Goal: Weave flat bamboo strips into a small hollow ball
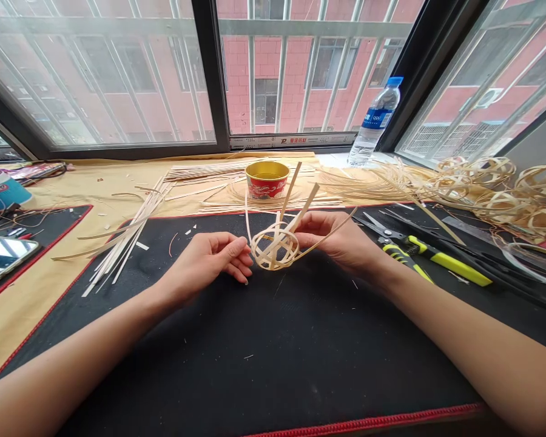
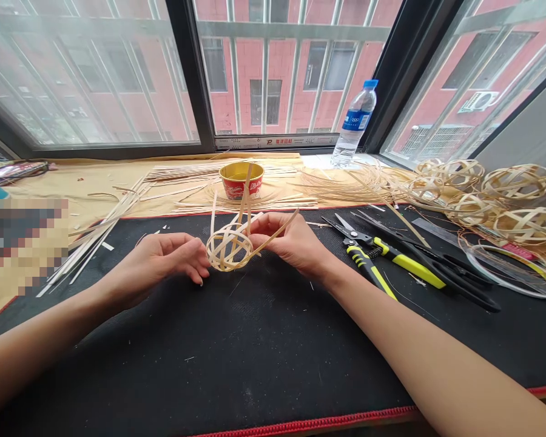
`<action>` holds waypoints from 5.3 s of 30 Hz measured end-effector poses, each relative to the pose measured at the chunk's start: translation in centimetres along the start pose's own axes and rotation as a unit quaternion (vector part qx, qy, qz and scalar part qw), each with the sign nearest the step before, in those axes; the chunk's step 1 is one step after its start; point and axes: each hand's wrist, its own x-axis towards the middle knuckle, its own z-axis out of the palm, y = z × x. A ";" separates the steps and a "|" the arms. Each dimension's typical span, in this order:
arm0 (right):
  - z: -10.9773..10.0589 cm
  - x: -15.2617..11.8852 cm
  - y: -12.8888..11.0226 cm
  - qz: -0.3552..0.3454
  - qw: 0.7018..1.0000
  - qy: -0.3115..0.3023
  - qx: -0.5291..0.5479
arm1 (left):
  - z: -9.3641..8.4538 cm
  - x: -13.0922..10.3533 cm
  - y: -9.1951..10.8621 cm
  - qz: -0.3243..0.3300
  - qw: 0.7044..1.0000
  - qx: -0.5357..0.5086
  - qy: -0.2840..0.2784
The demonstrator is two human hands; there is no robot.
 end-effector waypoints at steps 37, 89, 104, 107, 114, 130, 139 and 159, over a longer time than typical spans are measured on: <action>0.5 -0.9 -1.7 -0.048 0.986 -0.091 -0.128 | -0.2 -0.3 -0.7 0.287 0.933 0.213 -0.035; 0.0 -0.5 -0.5 0.065 0.985 -0.150 0.058 | -0.7 -0.2 -0.1 0.275 0.928 0.240 -0.069; 0.3 -0.6 -1.4 0.034 0.992 -0.122 -0.001 | -0.6 -0.3 -0.3 0.292 0.923 0.241 -0.065; 0.4 -0.7 -1.7 0.030 0.991 -0.130 -0.021 | -0.5 -0.3 -0.1 0.297 0.919 0.249 -0.069; 0.0 -0.5 -1.5 0.038 0.988 -0.148 -0.012 | -0.7 -0.1 -0.2 0.309 0.910 0.266 -0.078; 0.1 -0.5 -1.3 0.052 0.993 -0.105 0.001 | -0.3 -0.1 -0.4 0.184 0.973 0.129 -0.056; 0.4 -0.8 -1.3 0.030 0.992 -0.083 -0.086 | 0.1 0.0 -0.7 0.189 0.970 0.138 -0.060; 0.3 -1.1 -1.5 -0.182 0.952 -0.050 -0.243 | -0.6 0.0 -1.1 0.337 0.902 0.267 -0.042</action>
